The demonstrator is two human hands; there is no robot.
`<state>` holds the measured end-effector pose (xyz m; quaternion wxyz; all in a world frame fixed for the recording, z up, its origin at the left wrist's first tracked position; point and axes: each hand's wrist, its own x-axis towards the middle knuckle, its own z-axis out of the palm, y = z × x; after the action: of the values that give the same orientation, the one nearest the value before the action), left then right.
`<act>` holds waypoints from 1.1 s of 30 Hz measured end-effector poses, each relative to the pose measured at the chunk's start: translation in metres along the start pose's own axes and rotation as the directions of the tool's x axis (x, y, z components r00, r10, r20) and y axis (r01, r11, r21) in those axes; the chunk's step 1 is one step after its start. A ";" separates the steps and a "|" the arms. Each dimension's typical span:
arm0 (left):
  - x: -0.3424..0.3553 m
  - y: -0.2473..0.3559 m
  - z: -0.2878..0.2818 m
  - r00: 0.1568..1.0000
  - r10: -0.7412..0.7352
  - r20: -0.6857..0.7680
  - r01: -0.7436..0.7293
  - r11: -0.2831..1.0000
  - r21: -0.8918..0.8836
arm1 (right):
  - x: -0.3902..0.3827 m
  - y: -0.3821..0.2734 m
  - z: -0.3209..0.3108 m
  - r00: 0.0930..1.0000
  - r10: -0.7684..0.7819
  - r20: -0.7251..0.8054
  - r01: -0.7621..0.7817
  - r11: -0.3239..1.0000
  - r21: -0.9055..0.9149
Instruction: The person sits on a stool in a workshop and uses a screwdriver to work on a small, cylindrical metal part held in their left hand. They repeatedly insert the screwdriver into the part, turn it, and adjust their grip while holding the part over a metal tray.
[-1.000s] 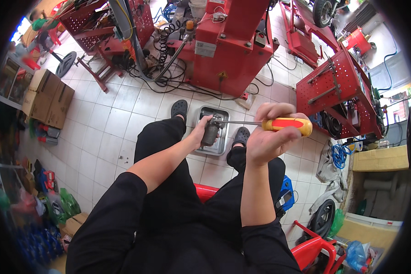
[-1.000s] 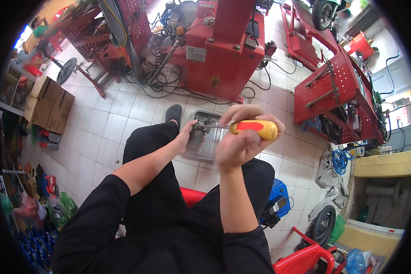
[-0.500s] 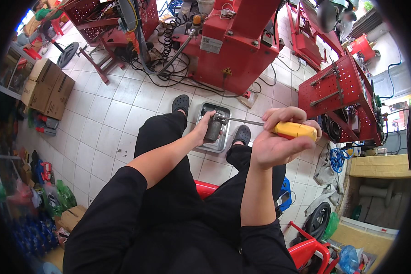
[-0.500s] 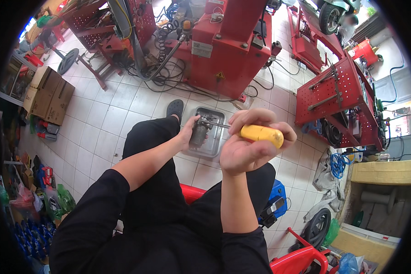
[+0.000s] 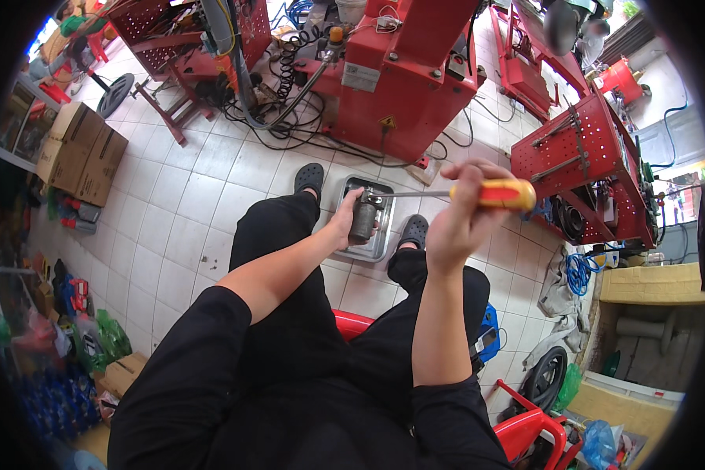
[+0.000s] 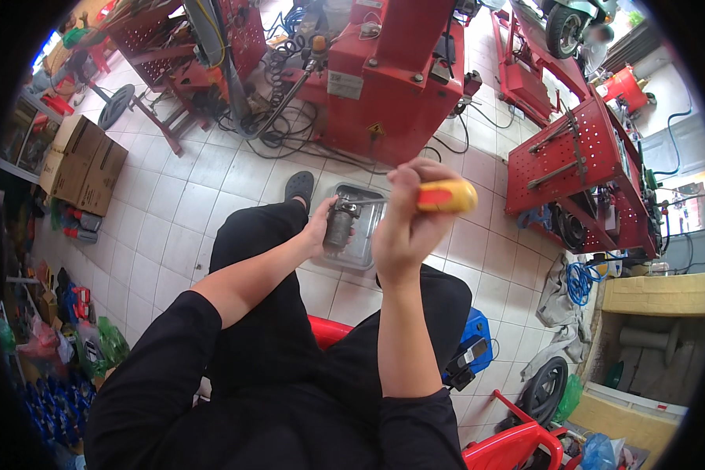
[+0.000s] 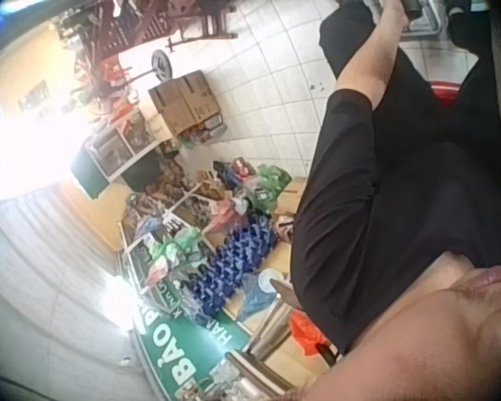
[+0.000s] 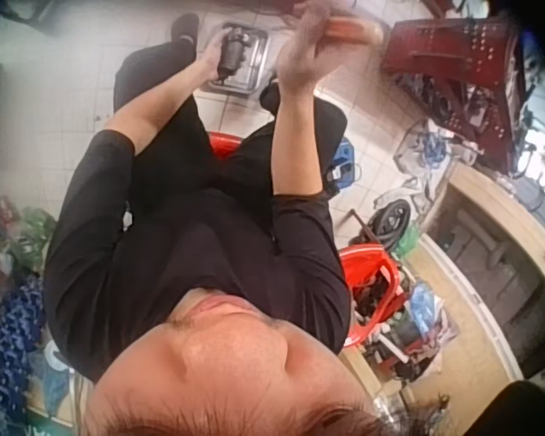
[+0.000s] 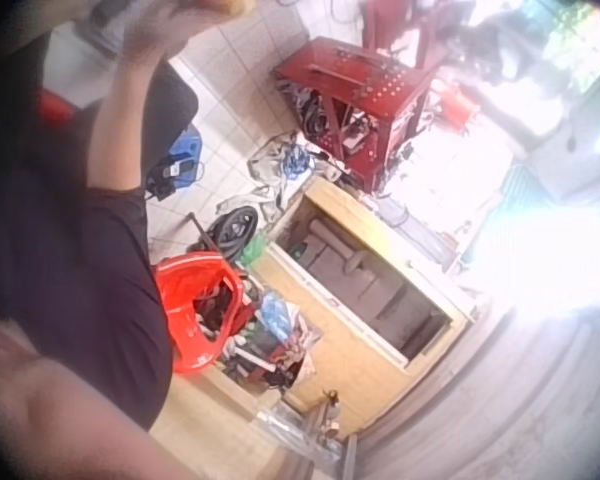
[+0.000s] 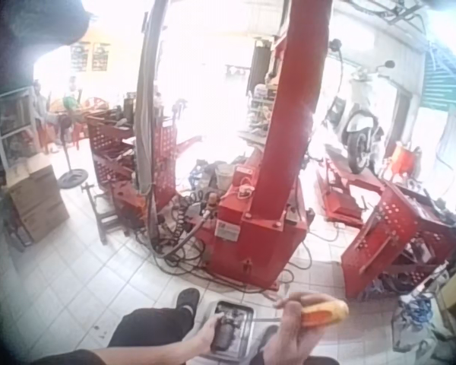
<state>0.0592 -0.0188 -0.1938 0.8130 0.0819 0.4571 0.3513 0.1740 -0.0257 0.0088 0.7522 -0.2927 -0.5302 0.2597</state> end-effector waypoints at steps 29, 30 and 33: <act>0.003 0.007 -0.008 0.996 0.090 -0.029 -0.090 0.996 0.000 | 0.006 0.006 -0.014 0.749 0.660 0.068 -0.239 0.365 -0.900; 0.003 0.007 -0.008 0.996 0.091 -0.025 -0.091 0.996 -0.001 | 0.008 0.004 -0.015 0.736 0.676 0.036 -0.250 0.320 -0.914; 0.002 0.008 -0.008 0.996 0.092 -0.014 -0.092 0.996 -0.015 | 0.010 0.008 -0.023 0.680 0.732 0.044 -0.320 0.350 -0.880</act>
<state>0.0497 -0.0131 -0.1958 0.7935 0.0943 0.4554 0.3924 0.1980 -0.0167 0.0031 0.2553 -0.6984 -0.6095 0.2750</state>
